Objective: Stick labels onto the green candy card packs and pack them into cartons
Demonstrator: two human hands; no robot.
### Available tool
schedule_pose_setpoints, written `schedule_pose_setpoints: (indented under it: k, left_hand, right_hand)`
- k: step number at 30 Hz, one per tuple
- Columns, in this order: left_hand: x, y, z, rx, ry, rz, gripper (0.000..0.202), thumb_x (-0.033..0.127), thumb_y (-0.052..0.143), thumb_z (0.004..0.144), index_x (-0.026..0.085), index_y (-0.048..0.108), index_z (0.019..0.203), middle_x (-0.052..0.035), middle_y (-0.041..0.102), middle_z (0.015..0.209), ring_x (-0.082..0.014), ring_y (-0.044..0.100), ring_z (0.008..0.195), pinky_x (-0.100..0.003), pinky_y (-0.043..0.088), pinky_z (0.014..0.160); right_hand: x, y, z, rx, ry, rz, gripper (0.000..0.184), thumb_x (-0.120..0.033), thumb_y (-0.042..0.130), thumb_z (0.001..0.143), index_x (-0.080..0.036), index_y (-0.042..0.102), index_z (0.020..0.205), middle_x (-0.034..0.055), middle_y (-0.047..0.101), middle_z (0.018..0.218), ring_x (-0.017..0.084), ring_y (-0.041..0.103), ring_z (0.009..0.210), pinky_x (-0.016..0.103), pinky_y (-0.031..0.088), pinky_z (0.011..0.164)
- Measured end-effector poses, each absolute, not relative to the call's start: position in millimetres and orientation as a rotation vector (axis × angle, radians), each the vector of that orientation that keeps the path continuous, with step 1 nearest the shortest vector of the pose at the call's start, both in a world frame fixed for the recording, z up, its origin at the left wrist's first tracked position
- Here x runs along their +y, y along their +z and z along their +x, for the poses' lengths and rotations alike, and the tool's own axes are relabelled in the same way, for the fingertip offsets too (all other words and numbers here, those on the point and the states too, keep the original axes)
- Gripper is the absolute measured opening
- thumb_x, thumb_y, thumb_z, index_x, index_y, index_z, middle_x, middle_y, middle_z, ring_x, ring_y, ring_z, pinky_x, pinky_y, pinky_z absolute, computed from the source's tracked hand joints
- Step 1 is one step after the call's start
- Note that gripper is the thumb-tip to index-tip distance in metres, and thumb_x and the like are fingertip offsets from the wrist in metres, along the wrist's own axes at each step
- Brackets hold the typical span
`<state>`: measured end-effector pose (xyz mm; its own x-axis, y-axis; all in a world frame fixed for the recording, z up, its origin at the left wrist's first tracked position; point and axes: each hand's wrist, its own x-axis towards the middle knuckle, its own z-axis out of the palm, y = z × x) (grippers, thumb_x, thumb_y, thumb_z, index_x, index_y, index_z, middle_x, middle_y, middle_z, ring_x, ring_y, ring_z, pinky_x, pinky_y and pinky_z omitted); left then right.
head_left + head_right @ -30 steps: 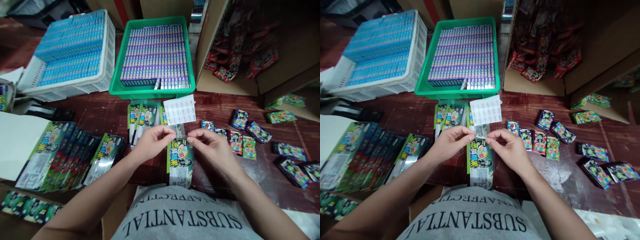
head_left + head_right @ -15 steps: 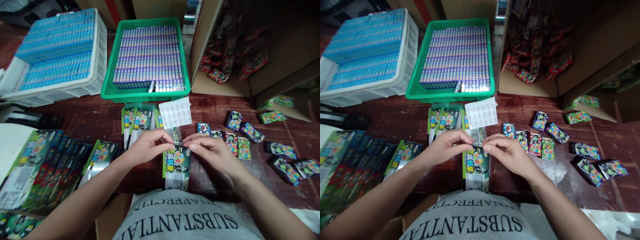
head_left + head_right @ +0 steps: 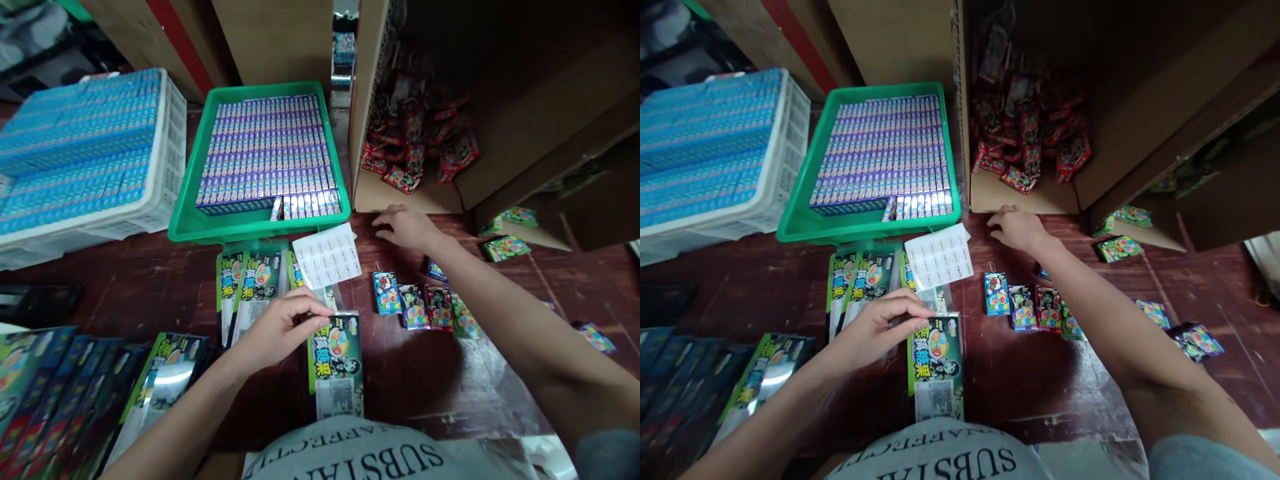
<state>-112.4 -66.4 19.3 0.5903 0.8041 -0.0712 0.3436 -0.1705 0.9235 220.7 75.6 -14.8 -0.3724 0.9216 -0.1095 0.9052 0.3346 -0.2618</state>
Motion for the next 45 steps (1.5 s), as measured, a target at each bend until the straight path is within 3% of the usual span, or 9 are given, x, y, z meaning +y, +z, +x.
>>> schedule_pose_setpoints:
  k: [6,12,16,18,21,24,30,38,45]
  left_hand:
    - [-64.3,18.0,-112.3,0.946,0.523,1.738,0.015,0.027,0.063,0.095,0.027,0.077,0.102,-0.0044,0.069,0.095,-0.0171,0.066,0.089,-0.033,0.053,0.082]
    - [-65.1,19.3,-112.5,0.934,0.557,1.732,0.014,0.028,0.064,0.094,0.027,0.077,0.1,-0.0045,0.069,0.093,-0.017,0.066,0.086,-0.034,0.054,0.081]
    - [-64.4,16.0,-114.1,0.944,0.557,1.71,0.015,0.027,0.064,0.094,0.026,0.077,0.1,-0.0045,0.069,0.094,-0.0169,0.066,0.087,-0.034,0.054,0.081]
    - [-63.5,14.5,-114.1,0.948,0.555,1.703,0.014,0.027,0.064,0.094,0.026,0.077,0.1,-0.0045,0.069,0.093,-0.0169,0.066,0.086,-0.035,0.053,0.081]
    - [-61.8,14.2,-112.4,0.954,0.549,1.703,0.014,0.028,0.064,0.094,0.026,0.077,0.099,-0.0046,0.069,0.092,-0.0173,0.066,0.086,-0.035,0.054,0.081]
    - [-60.5,15.9,-109.7,0.956,0.552,1.706,0.014,0.029,0.065,0.093,0.026,0.077,0.098,-0.0047,0.07,0.092,-0.0176,0.066,0.086,-0.035,0.054,0.081]
    - [-59.3,16.8,-107.2,0.956,0.566,1.679,0.013,0.03,0.066,0.091,0.027,0.078,0.096,-0.0048,0.07,0.091,-0.0185,0.066,0.086,-0.036,0.054,0.081]
    - [-55.8,17.1,-102.3,0.943,0.56,1.646,0.013,0.028,0.066,0.091,0.026,0.078,0.096,-0.0059,0.07,0.093,-0.019,0.067,0.087,-0.036,0.053,0.081]
    - [-55.4,15.0,-103.0,0.947,0.553,1.629,0.013,0.029,0.066,0.091,0.025,0.078,0.096,-0.0059,0.069,0.093,-0.0185,0.066,0.086,-0.036,0.053,0.081]
  right_hand:
    - [82.8,-10.9,214.1,-2.592,0.435,-1.77,0.023,-0.028,0.067,0.087,-0.025,0.077,0.107,0.0087,0.071,0.115,0.029,0.061,0.111,0.042,0.048,0.099]
    - [88.9,-11.9,214.9,-2.64,0.508,-1.737,0.014,-0.022,0.07,0.082,-0.025,0.077,0.093,0.0028,0.074,0.101,0.02,0.067,0.09,0.03,0.052,0.083]
    - [78.8,-13.6,221.6,-2.59,0.452,-1.737,0.04,-0.028,0.067,0.088,-0.02,0.068,0.127,0.008,0.072,0.114,0.022,0.066,0.102,0.033,0.052,0.094]
    - [72.8,-14.0,222.2,-2.578,0.422,-1.735,0.044,-0.03,0.061,0.093,-0.021,0.064,0.135,0.0107,0.067,0.126,0.024,0.063,0.113,0.037,0.048,0.103]
    - [69.1,-15.0,219.4,-2.573,0.407,-1.738,0.035,-0.033,0.055,0.096,-0.023,0.07,0.126,0.0104,0.065,0.131,0.026,0.059,0.12,0.041,0.045,0.108]
    - [74.1,-17.7,217.0,-2.549,0.405,-1.765,0.031,-0.034,0.056,0.095,-0.022,0.072,0.118,0.0104,0.068,0.124,0.026,0.062,0.114,0.04,0.047,0.105]
    - [89.2,-21.2,222.8,-2.491,0.369,-1.83,0.037,-0.016,0.05,0.089,-0.016,0.067,0.122,0.0137,0.069,0.119,0.026,0.064,0.109,0.038,0.048,0.101]
    - [90.5,-16.3,219.6,-2.707,0.455,-1.668,0.046,-0.011,0.05,0.087,-0.026,0.068,0.126,0.0081,0.064,0.13,0.027,0.056,0.122,0.041,0.043,0.108]
    - [92.5,-13.1,218.2,-2.762,0.51,-1.665,0.045,-0.007,0.051,0.081,-0.03,0.07,0.114,0.0071,0.063,0.124,0.028,0.059,0.115,0.042,0.046,0.101]
